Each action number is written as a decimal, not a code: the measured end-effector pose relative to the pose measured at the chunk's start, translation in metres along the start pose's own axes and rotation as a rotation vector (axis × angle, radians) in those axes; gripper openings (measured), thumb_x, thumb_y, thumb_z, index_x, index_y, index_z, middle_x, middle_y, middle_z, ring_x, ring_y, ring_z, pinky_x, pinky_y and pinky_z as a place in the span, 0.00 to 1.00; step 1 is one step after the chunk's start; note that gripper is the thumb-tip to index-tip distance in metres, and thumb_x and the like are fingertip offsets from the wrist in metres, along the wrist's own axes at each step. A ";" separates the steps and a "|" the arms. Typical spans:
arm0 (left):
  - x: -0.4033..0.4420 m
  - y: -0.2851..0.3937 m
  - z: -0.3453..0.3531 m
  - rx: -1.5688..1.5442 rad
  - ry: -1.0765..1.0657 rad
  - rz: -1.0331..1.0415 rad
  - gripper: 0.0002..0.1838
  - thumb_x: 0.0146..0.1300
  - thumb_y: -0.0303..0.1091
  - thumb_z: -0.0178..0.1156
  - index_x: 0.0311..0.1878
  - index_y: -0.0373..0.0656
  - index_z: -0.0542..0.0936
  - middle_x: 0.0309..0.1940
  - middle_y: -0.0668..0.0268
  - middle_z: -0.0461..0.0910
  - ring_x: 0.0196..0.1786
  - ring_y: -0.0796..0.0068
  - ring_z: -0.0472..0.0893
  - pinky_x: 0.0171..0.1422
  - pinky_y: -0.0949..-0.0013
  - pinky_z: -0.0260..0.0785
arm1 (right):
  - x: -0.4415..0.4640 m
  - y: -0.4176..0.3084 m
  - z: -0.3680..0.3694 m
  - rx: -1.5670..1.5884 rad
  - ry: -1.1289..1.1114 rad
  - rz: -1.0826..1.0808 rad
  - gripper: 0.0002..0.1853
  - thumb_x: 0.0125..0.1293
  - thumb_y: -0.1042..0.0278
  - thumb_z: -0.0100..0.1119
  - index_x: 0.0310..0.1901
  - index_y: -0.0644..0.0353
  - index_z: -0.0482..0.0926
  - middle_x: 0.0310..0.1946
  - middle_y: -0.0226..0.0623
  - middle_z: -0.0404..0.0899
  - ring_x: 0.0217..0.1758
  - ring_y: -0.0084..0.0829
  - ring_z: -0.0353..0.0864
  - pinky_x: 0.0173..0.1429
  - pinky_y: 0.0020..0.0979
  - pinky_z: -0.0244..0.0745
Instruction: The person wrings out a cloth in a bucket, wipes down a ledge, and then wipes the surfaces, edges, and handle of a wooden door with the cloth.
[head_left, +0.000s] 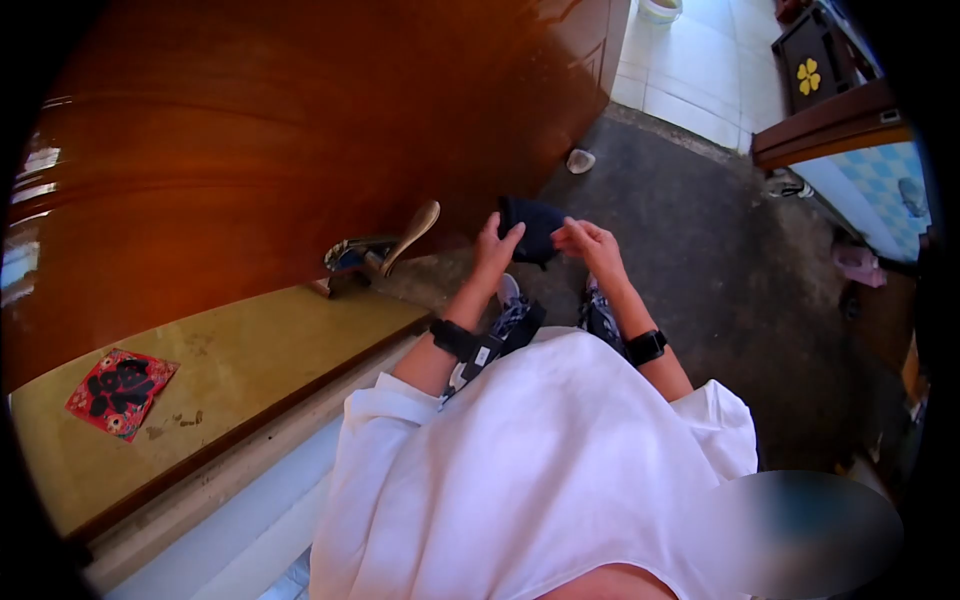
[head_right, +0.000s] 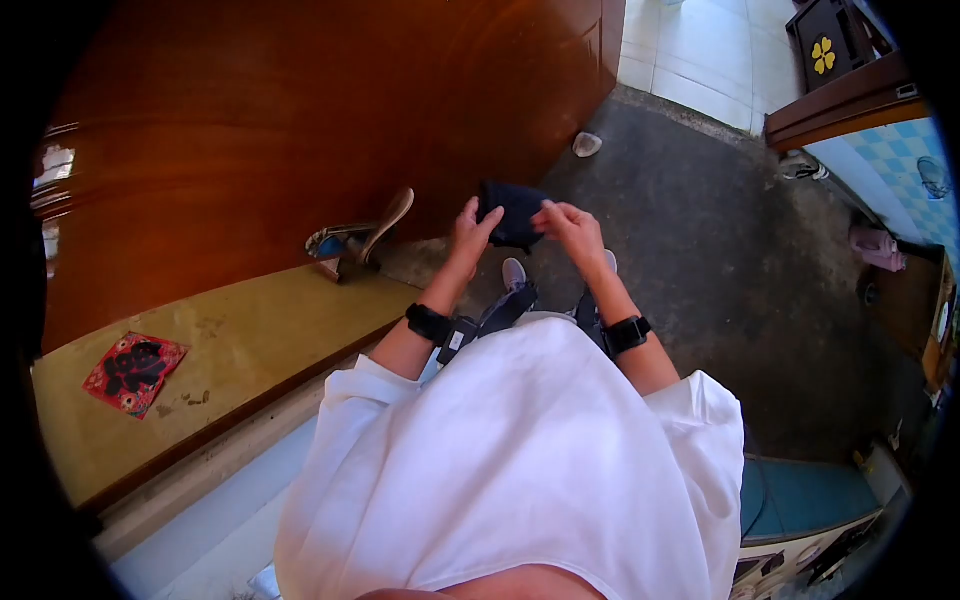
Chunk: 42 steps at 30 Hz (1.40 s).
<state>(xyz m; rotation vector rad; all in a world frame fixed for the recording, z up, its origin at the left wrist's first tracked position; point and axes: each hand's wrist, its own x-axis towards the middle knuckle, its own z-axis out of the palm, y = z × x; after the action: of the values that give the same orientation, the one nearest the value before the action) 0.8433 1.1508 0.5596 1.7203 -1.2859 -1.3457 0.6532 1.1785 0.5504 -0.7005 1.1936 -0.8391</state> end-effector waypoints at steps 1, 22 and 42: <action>-0.001 -0.003 -0.001 -0.002 0.001 -0.001 0.25 0.60 0.45 0.63 0.55 0.40 0.74 0.45 0.60 0.80 0.42 0.69 0.81 0.47 0.69 0.74 | 0.002 0.008 0.001 -0.002 -0.001 0.001 0.23 0.68 0.49 0.53 0.55 0.57 0.76 0.48 0.36 0.79 0.43 0.29 0.82 0.47 0.26 0.75; -0.103 0.018 -0.218 0.127 0.763 0.412 0.04 0.60 0.25 0.52 0.36 0.38 0.76 0.30 0.66 0.75 0.35 0.71 0.75 0.41 0.68 0.68 | 0.082 0.124 0.149 -0.370 -0.081 -0.162 0.27 0.58 0.78 0.53 0.62 0.55 0.70 0.59 0.50 0.69 0.60 0.49 0.70 0.62 0.37 0.68; 0.001 -0.079 -0.263 -0.736 0.146 0.151 0.17 0.67 0.47 0.51 0.50 0.44 0.76 0.50 0.63 0.77 0.55 0.64 0.74 0.59 0.57 0.68 | 0.003 -0.049 0.138 0.253 0.305 -0.362 0.14 0.64 0.71 0.59 0.52 0.55 0.78 0.39 0.29 0.80 0.37 0.20 0.79 0.37 0.23 0.76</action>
<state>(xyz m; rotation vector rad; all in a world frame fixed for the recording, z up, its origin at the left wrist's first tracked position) 1.1174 1.1505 0.5711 1.1543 -0.6856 -1.3447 0.7790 1.1545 0.6223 -0.6006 1.2170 -1.4142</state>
